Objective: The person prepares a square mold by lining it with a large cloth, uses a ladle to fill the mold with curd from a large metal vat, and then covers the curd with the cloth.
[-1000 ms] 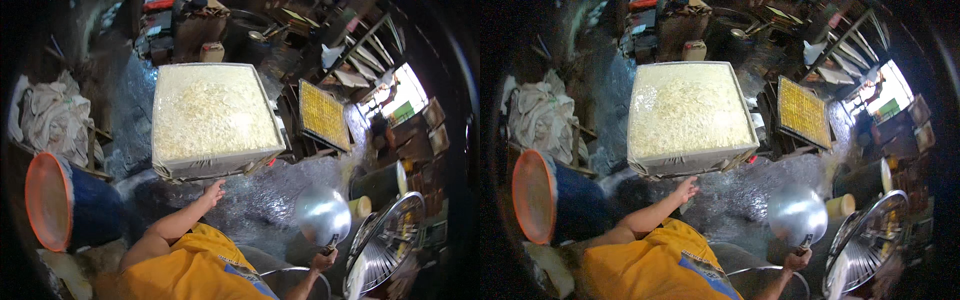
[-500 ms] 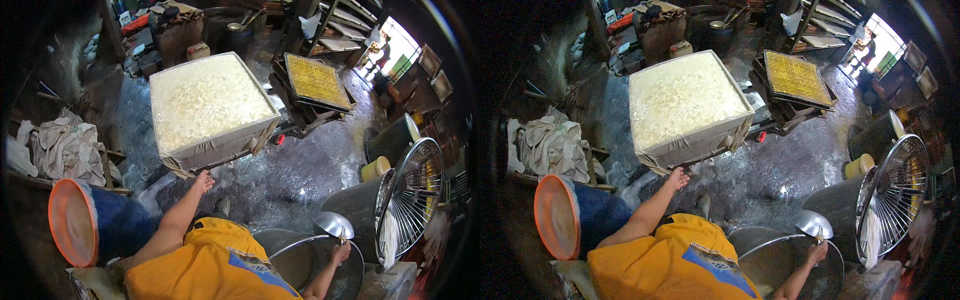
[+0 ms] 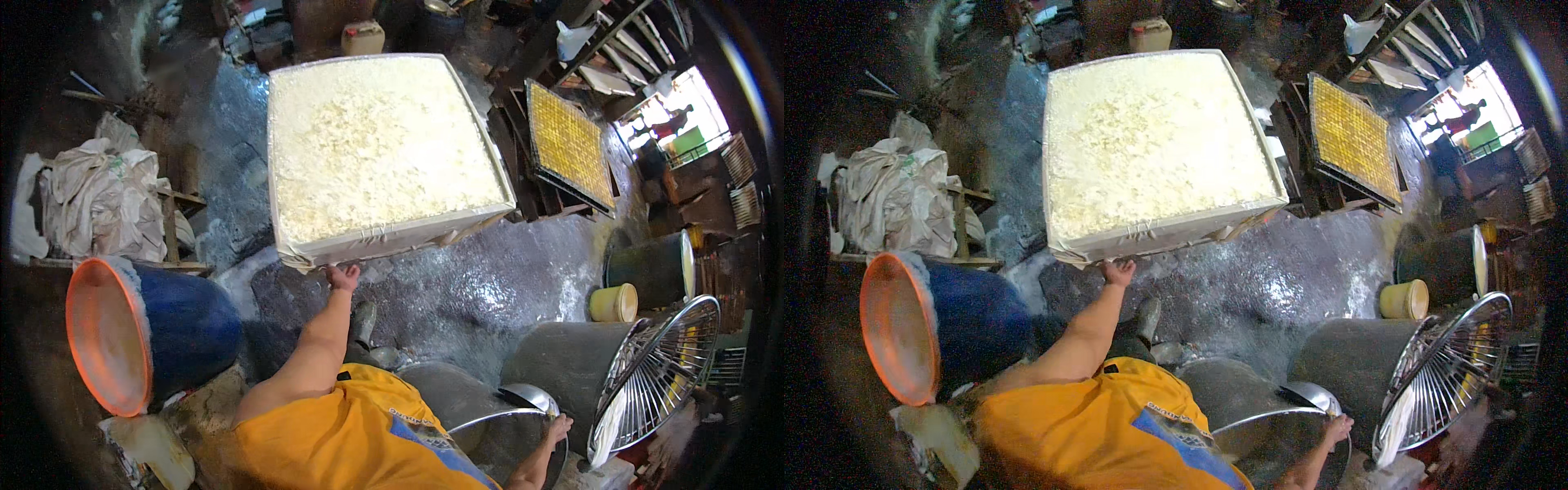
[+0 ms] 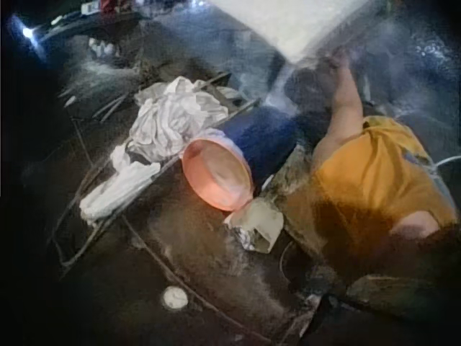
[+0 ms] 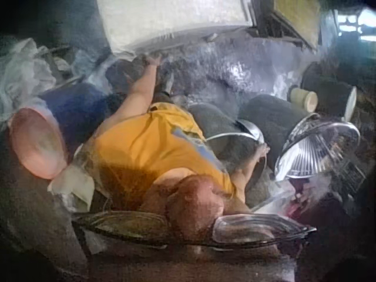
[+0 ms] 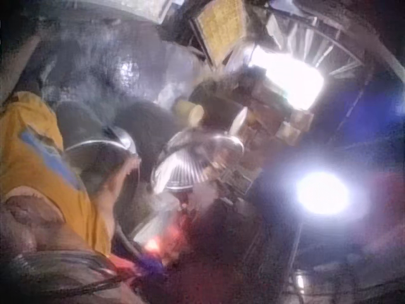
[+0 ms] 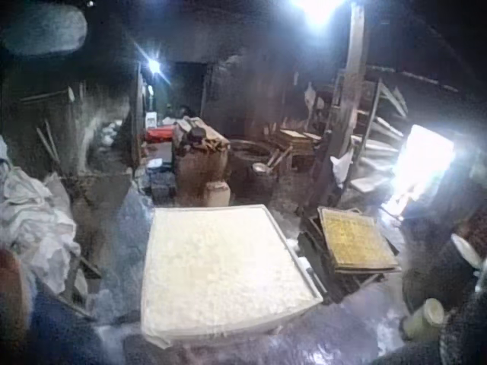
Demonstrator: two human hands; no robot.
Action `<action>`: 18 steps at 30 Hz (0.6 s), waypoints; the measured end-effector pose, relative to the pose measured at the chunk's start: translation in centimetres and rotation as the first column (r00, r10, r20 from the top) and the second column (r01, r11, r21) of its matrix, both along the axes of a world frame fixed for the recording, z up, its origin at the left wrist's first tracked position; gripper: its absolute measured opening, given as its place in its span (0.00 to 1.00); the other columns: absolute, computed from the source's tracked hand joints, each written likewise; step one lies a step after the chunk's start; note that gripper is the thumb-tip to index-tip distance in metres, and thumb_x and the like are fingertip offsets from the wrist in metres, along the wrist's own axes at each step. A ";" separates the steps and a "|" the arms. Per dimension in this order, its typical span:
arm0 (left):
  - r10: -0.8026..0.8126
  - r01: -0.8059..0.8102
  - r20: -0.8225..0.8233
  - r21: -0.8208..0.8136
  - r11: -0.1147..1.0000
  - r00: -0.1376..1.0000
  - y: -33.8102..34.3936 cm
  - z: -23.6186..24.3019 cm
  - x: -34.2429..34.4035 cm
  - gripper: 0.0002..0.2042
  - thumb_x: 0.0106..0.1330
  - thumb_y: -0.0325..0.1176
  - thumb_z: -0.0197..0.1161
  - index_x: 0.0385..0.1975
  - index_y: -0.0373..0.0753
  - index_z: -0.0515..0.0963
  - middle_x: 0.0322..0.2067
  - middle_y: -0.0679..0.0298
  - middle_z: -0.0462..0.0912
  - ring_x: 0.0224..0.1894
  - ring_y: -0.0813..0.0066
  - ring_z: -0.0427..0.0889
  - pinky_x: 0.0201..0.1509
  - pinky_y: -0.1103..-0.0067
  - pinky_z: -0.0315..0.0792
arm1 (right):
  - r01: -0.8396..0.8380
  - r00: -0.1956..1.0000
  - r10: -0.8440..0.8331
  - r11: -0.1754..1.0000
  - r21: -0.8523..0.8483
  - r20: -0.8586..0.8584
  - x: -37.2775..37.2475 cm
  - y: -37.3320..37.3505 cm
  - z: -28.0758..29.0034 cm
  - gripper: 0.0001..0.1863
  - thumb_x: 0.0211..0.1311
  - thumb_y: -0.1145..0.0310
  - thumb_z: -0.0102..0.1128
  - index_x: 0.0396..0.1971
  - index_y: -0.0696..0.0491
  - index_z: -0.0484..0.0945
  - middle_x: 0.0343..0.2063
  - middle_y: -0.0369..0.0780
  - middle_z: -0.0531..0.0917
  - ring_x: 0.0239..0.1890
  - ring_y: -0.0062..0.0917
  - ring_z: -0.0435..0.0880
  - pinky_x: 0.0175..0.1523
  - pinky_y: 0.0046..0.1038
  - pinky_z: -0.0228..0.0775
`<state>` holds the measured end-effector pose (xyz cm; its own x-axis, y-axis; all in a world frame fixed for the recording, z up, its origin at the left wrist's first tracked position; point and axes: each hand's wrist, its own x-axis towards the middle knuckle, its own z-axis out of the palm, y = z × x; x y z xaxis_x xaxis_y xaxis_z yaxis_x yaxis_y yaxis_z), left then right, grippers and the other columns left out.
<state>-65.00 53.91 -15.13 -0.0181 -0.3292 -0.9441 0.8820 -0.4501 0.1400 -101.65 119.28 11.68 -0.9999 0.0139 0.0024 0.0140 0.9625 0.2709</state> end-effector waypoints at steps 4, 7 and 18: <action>0.148 -0.147 0.048 -0.022 0.989 0.988 -1.9 1.2 0.2 0.27 0.64 0.56 0.47 0.56 0.44 0.65 0.52 0.55 0.71 0.46 0.57 0.75 0.50 0.60 0.69 | -0.341 0.939 0.330 0.927 -0.157 -0.092 1.0 -6.9 -1.5 0.28 0.37 0.75 0.69 0.45 0.49 0.73 0.49 0.47 0.70 0.51 0.46 0.71 0.53 0.45 0.68; 0.161 -0.159 0.013 -0.083 0.984 0.987 -2.6 1.9 -0.8 0.26 0.65 0.55 0.46 0.57 0.45 0.65 0.54 0.58 0.71 0.49 0.58 0.74 0.53 0.61 0.68 | -0.680 0.730 0.658 0.674 -0.288 -0.183 1.3 -15.7 -6.2 0.24 0.36 0.73 0.69 0.39 0.57 0.72 0.39 0.47 0.73 0.47 0.45 0.69 0.53 0.39 0.64; -0.296 0.149 -0.255 -0.472 0.869 0.920 6.9 16.2 -0.1 0.24 0.68 0.51 0.40 0.57 0.43 0.67 0.56 0.62 0.71 0.57 0.59 0.70 0.62 0.59 0.63 | 0.986 0.142 0.572 -0.008 -0.167 0.808 19.1 -55.2 -16.3 0.29 0.65 0.41 0.38 0.38 0.55 0.72 0.28 0.41 0.78 0.31 0.32 0.77 0.40 0.41 0.72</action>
